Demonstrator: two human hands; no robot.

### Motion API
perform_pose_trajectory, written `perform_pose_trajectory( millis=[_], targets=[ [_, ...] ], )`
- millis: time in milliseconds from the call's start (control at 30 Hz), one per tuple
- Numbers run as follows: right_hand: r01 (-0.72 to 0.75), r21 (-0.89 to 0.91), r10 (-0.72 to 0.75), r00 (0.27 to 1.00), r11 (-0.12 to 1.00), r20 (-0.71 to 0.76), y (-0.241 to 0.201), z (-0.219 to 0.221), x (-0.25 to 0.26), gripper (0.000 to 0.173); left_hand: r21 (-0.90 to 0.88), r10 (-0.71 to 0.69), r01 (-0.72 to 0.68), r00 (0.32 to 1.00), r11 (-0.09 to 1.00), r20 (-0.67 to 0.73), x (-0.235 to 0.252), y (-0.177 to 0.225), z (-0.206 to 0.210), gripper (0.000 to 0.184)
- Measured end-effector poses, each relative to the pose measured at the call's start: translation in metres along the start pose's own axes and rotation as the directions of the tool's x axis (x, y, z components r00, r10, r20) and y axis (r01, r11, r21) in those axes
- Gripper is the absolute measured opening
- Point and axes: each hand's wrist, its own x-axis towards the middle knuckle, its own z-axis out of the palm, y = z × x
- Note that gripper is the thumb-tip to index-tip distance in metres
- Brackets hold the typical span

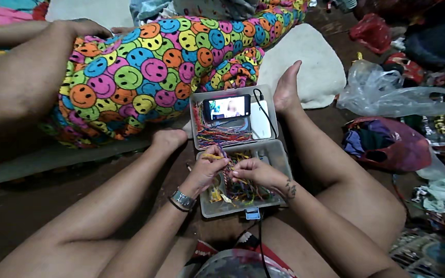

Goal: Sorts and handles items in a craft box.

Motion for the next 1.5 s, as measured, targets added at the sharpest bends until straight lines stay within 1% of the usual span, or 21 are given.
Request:
perform_pose_trajectory(
  millis=[33, 100, 167, 233, 333, 367, 433, 467, 567, 667, 700, 767, 800, 867, 933, 1000, 1067, 1167, 1300, 1400, 1500],
  targets=[
    [-0.005, -0.001, 0.005, 1.000, 1.000, -0.022, 0.001, 0.000, 0.001, 0.013, 0.020, 0.018, -0.018, 1.000, 1.000, -0.006, 0.000, -0.001, 0.001, 0.017],
    [-0.005, 0.014, 0.006, 0.998, 1.000, -0.059, 0.002, 0.000, 0.001, 0.005, -0.006, 0.022, -0.022, 1.000, 1.000, 0.006, -0.001, -0.001, 0.003, 0.018],
    [0.005, 0.050, -0.001, 0.998, 0.999, -0.070, 0.003, -0.001, 0.002, 0.012, -0.039, 0.033, -0.032, 0.999, 0.999, 0.030, -0.002, -0.002, 0.003, 0.018],
    [0.021, 0.104, -0.014, 0.998, 0.994, -0.063, 0.004, 0.000, 0.002, 0.017, -0.019, 0.060, -0.059, 0.995, 0.998, 0.078, -0.003, -0.007, 0.002, 0.018],
    [0.037, 0.144, -0.032, 0.999, 0.989, -0.041, 0.004, 0.001, 0.002, 0.006, 0.061, 0.092, -0.100, 0.989, 0.993, 0.112, -0.003, -0.011, 0.003, 0.017],
    [0.044, 0.139, -0.043, 0.999, 0.989, -0.009, 0.004, -0.001, 0.001, 0.009, 0.072, 0.099, -0.106, 0.990, 0.992, 0.099, -0.003, -0.010, 0.003, 0.017],
    [0.050, 0.095, -0.057, 0.996, 0.994, 0.064, 0.001, -0.006, -0.001, 0.024, 0.077, 0.107, -0.113, 0.992, 0.991, 0.070, -0.004, -0.005, 0.003, 0.017],
    [0.056, 0.055, -0.060, 0.994, 0.997, 0.087, 0.000, -0.008, -0.003, 0.026, 0.083, 0.110, -0.116, 0.991, 0.990, 0.072, -0.003, -0.003, 0.002, 0.018],
    [0.049, 0.004, -0.049, 0.998, 0.999, 0.041, -0.003, -0.007, -0.003, 0.016, 0.078, 0.091, -0.099, 0.991, 0.992, 0.101, -0.004, 0.000, 0.002, 0.018],
    [0.047, -0.005, -0.048, 0.999, 0.999, -0.009, 0.000, -0.006, -0.001, 0.004, 0.055, 0.092, -0.104, 0.977, 0.993, 0.191, -0.005, -0.001, 0.000, 0.021],
    [0.051, -0.009, -0.051, 0.998, 0.999, -0.021, 0.001, -0.005, 0.000, 0.005, 0.066, 0.105, -0.122, 0.970, 0.990, 0.219, -0.004, -0.003, -0.001, 0.022],
    [0.053, 0.002, -0.053, 0.998, 0.999, -0.030, 0.005, -0.002, 0.002, 0.016, 0.104, 0.118, -0.149, 0.959, 0.983, 0.256, -0.005, -0.005, 0.000, 0.022],
    [0.053, 0.011, -0.052, 0.998, 0.999, -0.023, 0.007, -0.001, 0.003, 0.019, 0.116, 0.116, -0.150, 0.958, 0.982, 0.261, -0.006, -0.005, 0.001, 0.020],
    [0.064, 0.026, -0.064, 0.998, 0.998, 0.000, 0.009, 0.000, 0.005, 0.018, 0.113, 0.095, -0.125, 0.966, 0.986, 0.238, -0.007, -0.004, 0.004, 0.017],
    [0.085, 0.023, -0.085, 0.996, 0.996, 0.026, 0.007, -0.001, 0.003, 0.005, 0.106, 0.080, -0.102, 0.978, 0.989, 0.194, -0.007, -0.002, 0.003, 0.014],
    [0.078, 0.014, -0.079, 0.994, 0.997, 0.074, 0.001, -0.007, -0.002, 0.021, 0.110, 0.066, -0.087, 0.982, 0.990, 0.175, -0.006, 0.002, 0.000, 0.012],
    [0.065, 0.008, -0.065, 0.993, 0.998, 0.100, -0.003, -0.011, -0.004, 0.021, 0.120, 0.067, -0.090, 0.980, 0.989, 0.186, -0.005, 0.005, -0.003, 0.013],
    [0.056, 0.040, -0.059, 0.996, 0.998, 0.073, 0.000, -0.011, -0.003, 0.014, 0.088, 0.058, -0.076, 0.979, 0.993, 0.197, -0.004, 0.005, -0.003, 0.014],
    [0.056, 0.077, -0.058, 0.998, 0.995, 0.021, 0.005, -0.008, 0.000, 0.006, 0.038, -0.032, 0.025, 0.976, 0.999, 0.217, -0.003, 0.002, -0.004, 0.014],
    [0.036, 0.063, -0.037, 0.999, 0.997, 0.010, 0.005, -0.006, 0.002, 0.007, 0.018, -0.079, 0.076, 0.978, 0.997, 0.191, -0.004, 0.001, -0.002, 0.012],
    [0.030, 0.078, -0.030, 1.000, 0.997, -0.010, 0.005, -0.002, 0.003, 0.007, 0.028, -0.069, 0.066, 0.985, 0.997, 0.160, -0.003, 0.000, -0.001, 0.011]
  ],
)
